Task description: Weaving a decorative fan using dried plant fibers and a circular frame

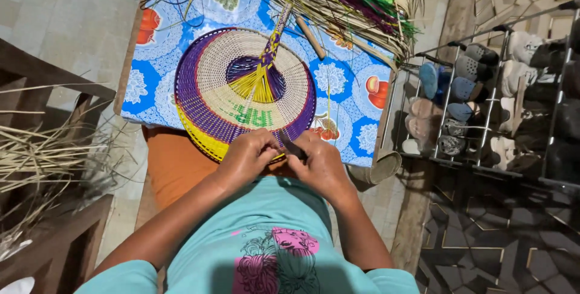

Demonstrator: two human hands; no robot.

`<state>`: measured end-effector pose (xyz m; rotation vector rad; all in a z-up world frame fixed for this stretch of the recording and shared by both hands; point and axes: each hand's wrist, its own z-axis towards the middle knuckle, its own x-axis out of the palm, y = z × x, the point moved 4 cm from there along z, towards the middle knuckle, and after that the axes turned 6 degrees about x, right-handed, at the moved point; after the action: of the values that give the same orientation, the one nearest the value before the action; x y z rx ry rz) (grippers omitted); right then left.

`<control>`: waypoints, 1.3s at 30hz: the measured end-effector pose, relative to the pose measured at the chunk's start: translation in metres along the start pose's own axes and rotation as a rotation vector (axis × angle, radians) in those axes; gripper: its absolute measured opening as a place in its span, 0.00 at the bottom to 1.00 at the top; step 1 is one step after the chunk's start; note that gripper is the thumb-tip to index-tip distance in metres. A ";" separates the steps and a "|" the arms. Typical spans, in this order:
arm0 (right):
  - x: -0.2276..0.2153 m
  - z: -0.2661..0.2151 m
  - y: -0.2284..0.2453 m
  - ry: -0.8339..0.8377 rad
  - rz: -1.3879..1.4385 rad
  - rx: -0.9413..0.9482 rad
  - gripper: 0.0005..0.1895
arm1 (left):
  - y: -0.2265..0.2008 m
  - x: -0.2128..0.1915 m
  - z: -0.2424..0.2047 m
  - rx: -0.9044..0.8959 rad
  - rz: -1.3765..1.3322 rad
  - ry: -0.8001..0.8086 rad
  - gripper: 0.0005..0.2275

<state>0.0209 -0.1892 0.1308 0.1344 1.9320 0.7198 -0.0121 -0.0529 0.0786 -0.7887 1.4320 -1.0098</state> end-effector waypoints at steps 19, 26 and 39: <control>-0.010 0.014 0.007 0.009 0.249 -0.356 0.04 | -0.033 -0.024 -0.017 0.039 -0.094 -0.057 0.03; -0.024 0.041 -0.044 -0.157 0.201 -0.251 0.01 | -0.014 -0.039 -0.039 -0.038 -0.187 -0.094 0.03; -0.023 0.029 -0.018 0.240 0.070 0.308 0.19 | -0.036 -0.059 -0.022 0.023 -0.539 -0.318 0.02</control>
<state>0.0606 -0.2012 0.1310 0.3192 2.2702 0.4957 -0.0294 -0.0109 0.1348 -1.2960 0.9487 -1.2313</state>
